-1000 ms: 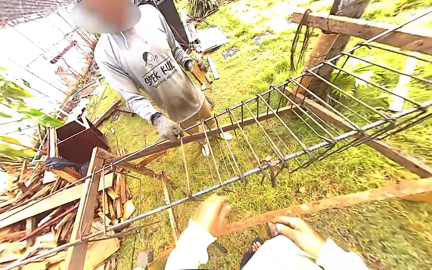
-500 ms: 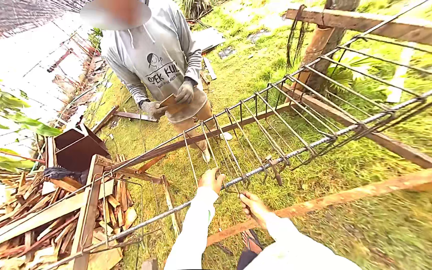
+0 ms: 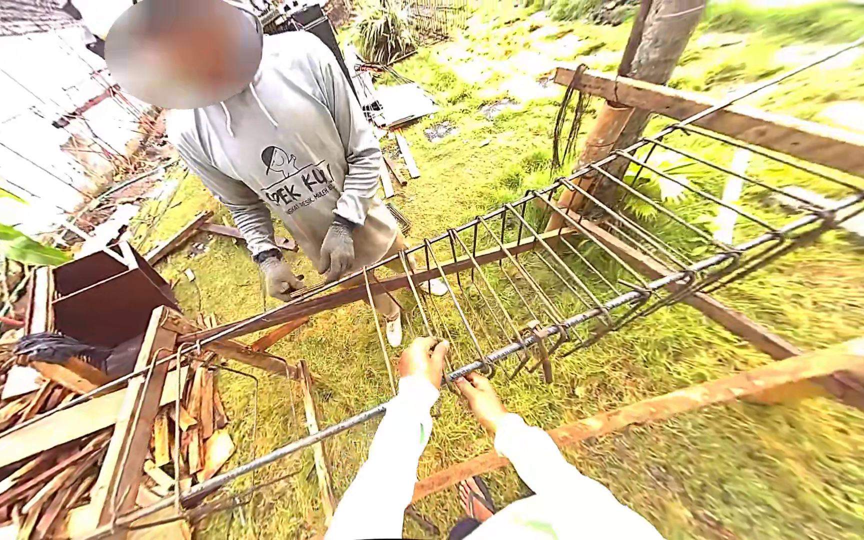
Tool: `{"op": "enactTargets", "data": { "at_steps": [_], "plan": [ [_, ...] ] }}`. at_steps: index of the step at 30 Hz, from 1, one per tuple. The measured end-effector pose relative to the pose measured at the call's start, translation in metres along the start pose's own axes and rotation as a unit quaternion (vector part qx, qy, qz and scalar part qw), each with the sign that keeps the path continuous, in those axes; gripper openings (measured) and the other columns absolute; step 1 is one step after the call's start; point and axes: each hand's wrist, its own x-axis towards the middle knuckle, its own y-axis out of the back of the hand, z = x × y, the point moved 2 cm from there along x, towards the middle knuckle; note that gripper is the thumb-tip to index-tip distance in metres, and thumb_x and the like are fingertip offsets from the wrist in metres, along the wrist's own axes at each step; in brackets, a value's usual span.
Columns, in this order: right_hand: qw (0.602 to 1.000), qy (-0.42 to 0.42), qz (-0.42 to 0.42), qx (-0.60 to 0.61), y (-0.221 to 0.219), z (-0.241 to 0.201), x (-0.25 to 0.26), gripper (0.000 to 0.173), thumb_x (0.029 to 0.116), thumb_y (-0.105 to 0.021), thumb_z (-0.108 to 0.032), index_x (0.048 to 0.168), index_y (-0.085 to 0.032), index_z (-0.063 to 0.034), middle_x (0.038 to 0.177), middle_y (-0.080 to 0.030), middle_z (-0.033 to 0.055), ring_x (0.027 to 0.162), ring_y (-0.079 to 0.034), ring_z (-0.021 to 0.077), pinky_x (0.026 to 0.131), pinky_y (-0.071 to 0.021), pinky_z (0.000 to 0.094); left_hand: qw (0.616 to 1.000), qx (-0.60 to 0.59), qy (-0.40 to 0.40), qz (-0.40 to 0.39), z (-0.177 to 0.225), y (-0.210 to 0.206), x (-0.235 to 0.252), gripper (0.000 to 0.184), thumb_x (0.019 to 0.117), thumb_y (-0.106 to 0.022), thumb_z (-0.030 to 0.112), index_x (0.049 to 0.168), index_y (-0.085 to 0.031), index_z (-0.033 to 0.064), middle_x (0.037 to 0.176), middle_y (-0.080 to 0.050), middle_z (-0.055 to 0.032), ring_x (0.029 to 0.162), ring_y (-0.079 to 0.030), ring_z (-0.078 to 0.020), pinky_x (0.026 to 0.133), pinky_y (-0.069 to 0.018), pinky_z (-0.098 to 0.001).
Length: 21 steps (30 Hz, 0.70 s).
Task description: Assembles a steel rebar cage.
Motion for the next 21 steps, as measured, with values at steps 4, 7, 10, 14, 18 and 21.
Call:
{"op": "enactTargets", "data": {
  "at_steps": [4, 7, 10, 14, 18, 21],
  "plan": [
    [1.000, 0.010, 0.007, -0.002, -0.005, 0.002, 0.002, 0.029, 0.1067, -0.053, -0.021, 0.118, -0.068, 0.0019, 0.105, -0.069, 0.0133, 0.093, -0.064, 0.0163, 0.087, -0.0527, 0.0368, 0.988, -0.080, -0.042, 0.125, -0.010, -0.008, -0.033, 0.028, 0.1023, -0.062, 0.027, 0.113, -0.076, 0.0054, 0.116, -0.074, -0.0100, 0.109, -0.070, -0.0181, 0.103, -0.0528, -0.0381],
    [1.000, 0.001, 0.006, 0.004, -0.006, 0.005, 0.001, 0.029, 0.1068, -0.052, -0.021, 0.119, -0.066, 0.0017, 0.100, -0.067, 0.0114, 0.084, -0.064, 0.0150, 0.077, -0.0541, 0.0353, 0.964, -0.182, -0.045, 0.190, -0.017, -0.024, -0.060, 0.020, 0.1009, -0.064, 0.017, 0.112, -0.077, 0.0065, 0.110, -0.075, -0.0086, 0.102, -0.072, -0.0150, 0.097, -0.0559, -0.0358],
    [0.999, -0.028, 0.012, -0.014, -0.002, 0.004, 0.005, 0.031, 0.1077, -0.053, -0.022, 0.125, -0.064, 0.0017, 0.109, -0.068, 0.0156, 0.090, -0.065, 0.0197, 0.081, -0.0551, 0.0395, 0.928, -0.292, -0.032, 0.230, -0.023, -0.039, -0.079, 0.018, 0.0994, -0.065, 0.009, 0.111, -0.077, 0.0029, 0.108, -0.076, -0.0097, 0.097, -0.073, -0.0132, 0.094, -0.0577, -0.0325],
    [0.999, -0.028, 0.014, -0.035, -0.001, 0.003, 0.006, 0.031, 0.1076, -0.052, -0.021, 0.124, -0.063, 0.0032, 0.106, -0.067, 0.0151, 0.087, -0.064, 0.0179, 0.080, -0.0546, 0.0366, 0.873, -0.438, 0.008, 0.216, -0.036, -0.056, -0.092, 0.020, 0.1005, -0.058, 0.004, 0.110, -0.074, -0.0034, 0.103, -0.076, -0.0113, 0.089, -0.071, -0.0123, 0.087, -0.0582, -0.0284],
    [0.999, -0.026, -0.001, -0.030, -0.001, -0.002, 0.002, 0.031, 0.1090, -0.049, -0.020, 0.127, -0.060, 0.0024, 0.097, -0.064, 0.0103, 0.076, -0.059, 0.0125, 0.071, -0.0527, 0.0315, 0.727, -0.660, 0.137, 0.131, -0.053, -0.082, -0.096, 0.024, 0.1076, -0.045, 0.004, 0.113, -0.065, -0.0083, 0.096, -0.073, -0.0154, 0.072, -0.067, -0.0159, 0.069, -0.0580, -0.0289],
    [0.998, -0.047, -0.005, -0.043, 0.002, 0.002, 0.004, 0.030, 0.1100, -0.047, -0.022, 0.121, -0.062, 0.0017, 0.088, -0.059, 0.0081, 0.069, -0.055, 0.0136, 0.067, -0.0503, 0.0336, 0.653, -0.716, 0.224, 0.106, -0.069, -0.104, -0.090, 0.026, 0.1101, -0.043, 0.013, 0.112, -0.063, -0.0037, 0.085, -0.069, -0.0108, 0.063, -0.065, -0.0154, 0.062, -0.0575, -0.0286]
  ]
}}
